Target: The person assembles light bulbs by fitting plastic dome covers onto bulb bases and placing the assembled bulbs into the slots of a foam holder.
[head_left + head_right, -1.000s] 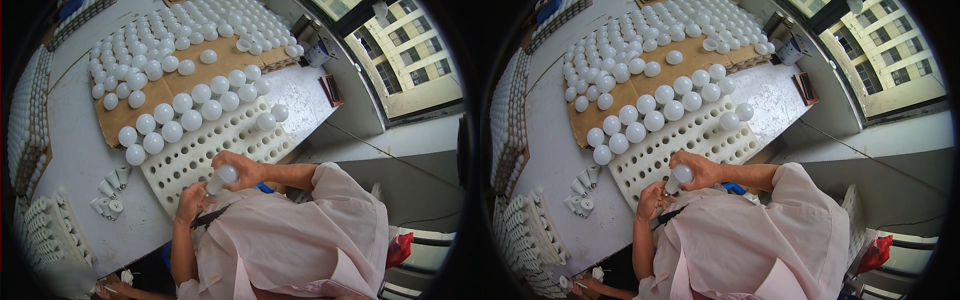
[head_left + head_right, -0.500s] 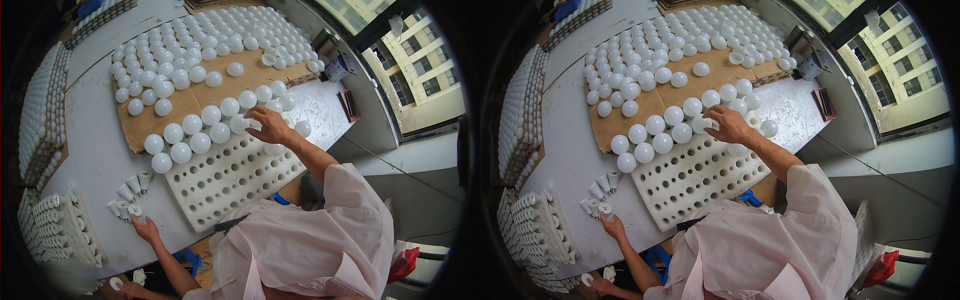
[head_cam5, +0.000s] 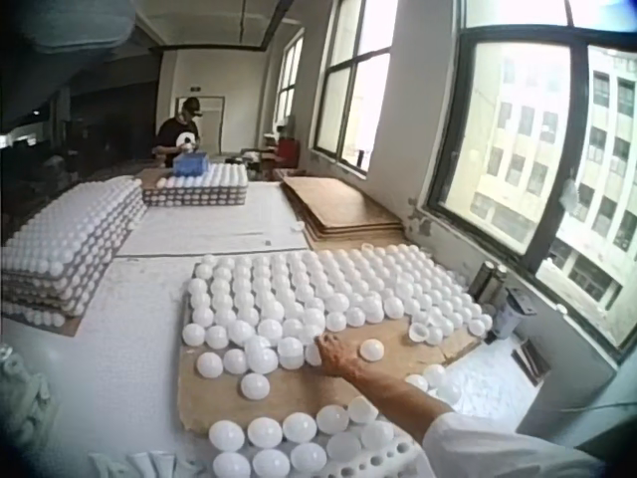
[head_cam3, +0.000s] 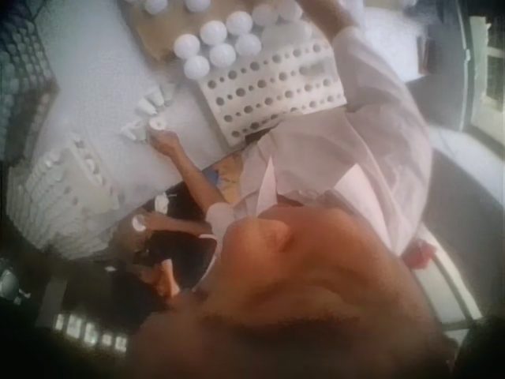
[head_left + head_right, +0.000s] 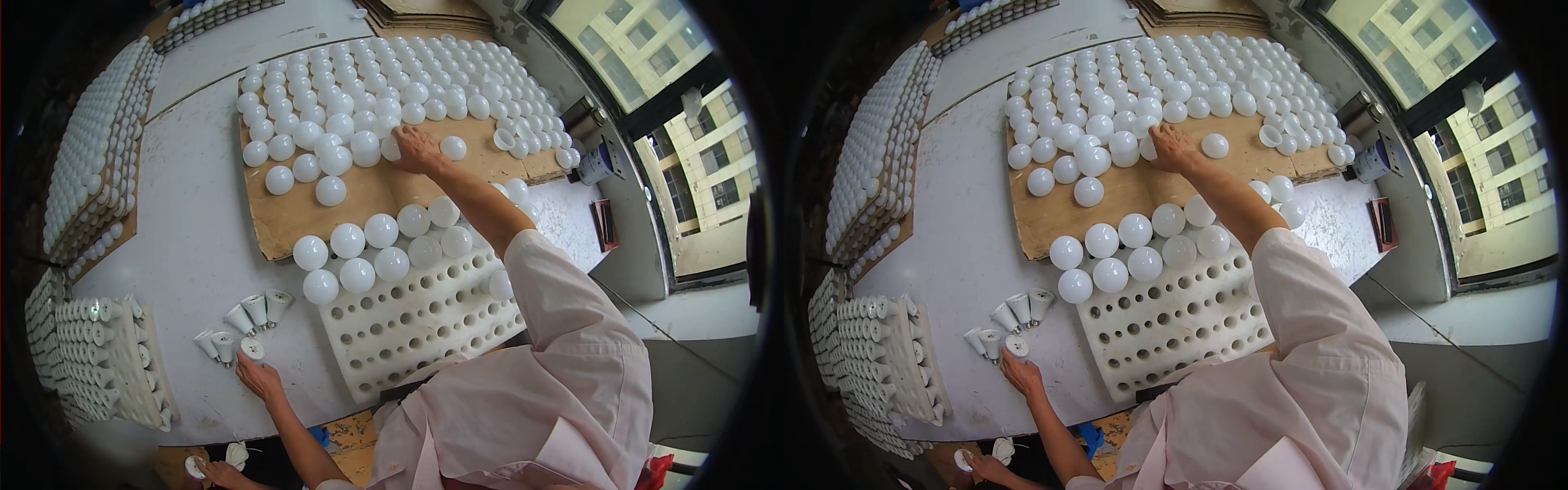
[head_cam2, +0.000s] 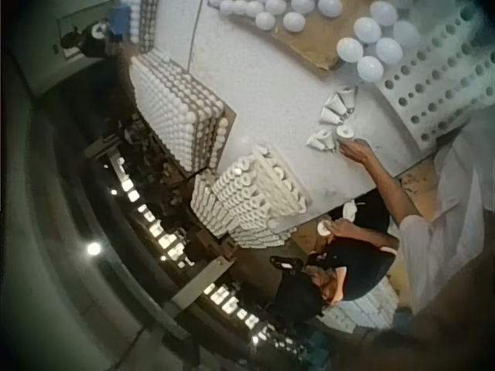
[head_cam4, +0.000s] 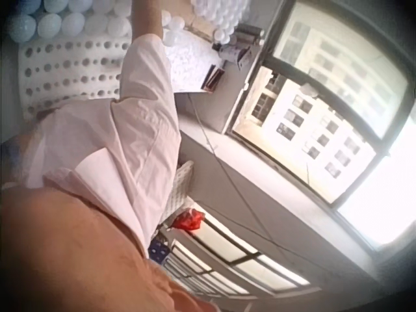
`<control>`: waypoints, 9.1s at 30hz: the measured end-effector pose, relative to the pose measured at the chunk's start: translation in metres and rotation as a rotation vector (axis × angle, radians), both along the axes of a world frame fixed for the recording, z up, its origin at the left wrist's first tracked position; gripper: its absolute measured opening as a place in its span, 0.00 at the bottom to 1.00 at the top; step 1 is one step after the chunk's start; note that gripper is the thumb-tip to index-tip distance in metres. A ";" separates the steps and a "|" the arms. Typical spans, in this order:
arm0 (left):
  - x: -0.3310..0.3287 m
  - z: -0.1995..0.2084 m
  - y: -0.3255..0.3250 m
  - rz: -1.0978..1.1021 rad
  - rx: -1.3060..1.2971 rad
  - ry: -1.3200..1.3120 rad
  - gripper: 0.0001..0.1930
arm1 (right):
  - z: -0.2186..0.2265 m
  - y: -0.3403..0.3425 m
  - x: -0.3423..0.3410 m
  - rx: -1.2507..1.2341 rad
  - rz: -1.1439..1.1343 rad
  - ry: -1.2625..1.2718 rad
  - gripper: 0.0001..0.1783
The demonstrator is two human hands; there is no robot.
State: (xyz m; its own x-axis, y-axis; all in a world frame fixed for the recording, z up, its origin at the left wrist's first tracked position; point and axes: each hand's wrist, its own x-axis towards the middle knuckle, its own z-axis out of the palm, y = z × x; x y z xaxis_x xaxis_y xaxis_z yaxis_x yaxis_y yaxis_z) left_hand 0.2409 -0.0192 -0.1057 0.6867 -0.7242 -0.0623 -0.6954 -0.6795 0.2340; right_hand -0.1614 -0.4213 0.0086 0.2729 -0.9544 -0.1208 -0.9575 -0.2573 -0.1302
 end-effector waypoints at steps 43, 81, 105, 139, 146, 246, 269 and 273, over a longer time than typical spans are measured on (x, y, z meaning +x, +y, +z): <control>-0.240 0.140 0.029 -0.355 -0.442 1.950 0.19 | 0.024 0.341 -0.020 1.118 0.060 -1.920 0.37; -0.212 0.163 0.010 -0.705 0.240 1.496 0.16 | 0.030 0.377 -0.006 0.188 0.712 -1.226 0.29; -0.076 -0.001 0.006 -0.096 -0.263 0.138 0.35 | 0.028 0.299 -0.112 -0.022 0.328 -0.387 0.29; -0.175 0.110 0.009 -0.224 -0.682 1.909 0.27 | 0.024 0.280 -0.017 1.119 0.074 -1.786 0.42; -0.221 0.128 0.024 -0.435 -0.466 1.932 0.27 | 0.029 0.326 -0.010 1.022 0.107 -1.797 0.40; -0.225 0.141 0.017 -0.366 -0.538 1.892 0.26 | 0.037 0.312 -0.003 0.806 0.231 -1.703 0.43; -0.214 0.161 0.046 -0.544 -0.098 1.611 0.17 | 0.060 0.358 -0.010 0.278 0.870 -0.794 0.41; -0.215 0.162 0.047 -0.546 -0.039 1.608 0.19 | 0.058 0.362 -0.008 0.292 0.843 -0.830 0.40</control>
